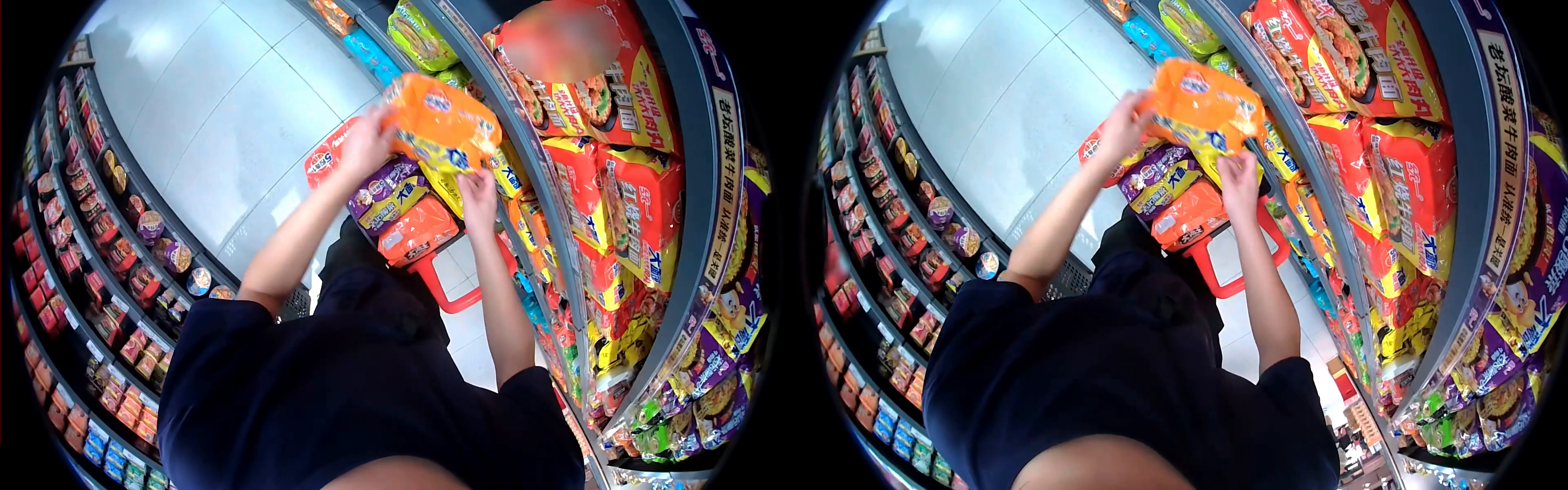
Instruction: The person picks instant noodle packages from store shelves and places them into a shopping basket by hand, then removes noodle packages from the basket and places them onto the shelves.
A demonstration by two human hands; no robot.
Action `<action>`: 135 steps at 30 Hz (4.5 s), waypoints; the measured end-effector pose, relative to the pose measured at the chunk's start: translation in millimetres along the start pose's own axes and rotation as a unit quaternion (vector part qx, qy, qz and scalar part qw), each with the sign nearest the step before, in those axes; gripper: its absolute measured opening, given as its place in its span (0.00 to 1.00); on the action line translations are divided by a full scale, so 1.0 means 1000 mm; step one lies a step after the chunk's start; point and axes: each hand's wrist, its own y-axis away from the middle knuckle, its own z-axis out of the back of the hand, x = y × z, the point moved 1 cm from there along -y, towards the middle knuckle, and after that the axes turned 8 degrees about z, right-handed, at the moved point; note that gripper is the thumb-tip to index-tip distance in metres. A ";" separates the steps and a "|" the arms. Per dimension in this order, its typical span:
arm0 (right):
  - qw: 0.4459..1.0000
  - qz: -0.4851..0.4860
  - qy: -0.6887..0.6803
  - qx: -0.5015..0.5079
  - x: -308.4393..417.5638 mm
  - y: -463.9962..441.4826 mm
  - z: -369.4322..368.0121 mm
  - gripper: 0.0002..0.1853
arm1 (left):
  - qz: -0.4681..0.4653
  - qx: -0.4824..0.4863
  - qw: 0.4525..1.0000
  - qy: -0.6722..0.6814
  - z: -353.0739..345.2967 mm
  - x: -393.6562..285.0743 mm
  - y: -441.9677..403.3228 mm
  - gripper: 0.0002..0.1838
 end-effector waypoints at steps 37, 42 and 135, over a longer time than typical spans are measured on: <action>0.859 0.048 0.481 -0.171 -0.041 0.167 0.144 0.26 | 0.083 0.128 0.980 0.125 -0.015 0.106 0.014 0.22; 0.921 0.023 0.292 -0.256 -0.057 0.174 0.133 0.26 | 0.089 0.268 0.949 0.137 -0.024 0.126 0.135 0.11; 0.764 0.045 0.633 0.116 -0.061 0.306 0.173 0.17 | -0.146 0.666 0.681 -0.268 -0.199 -0.018 0.387 0.38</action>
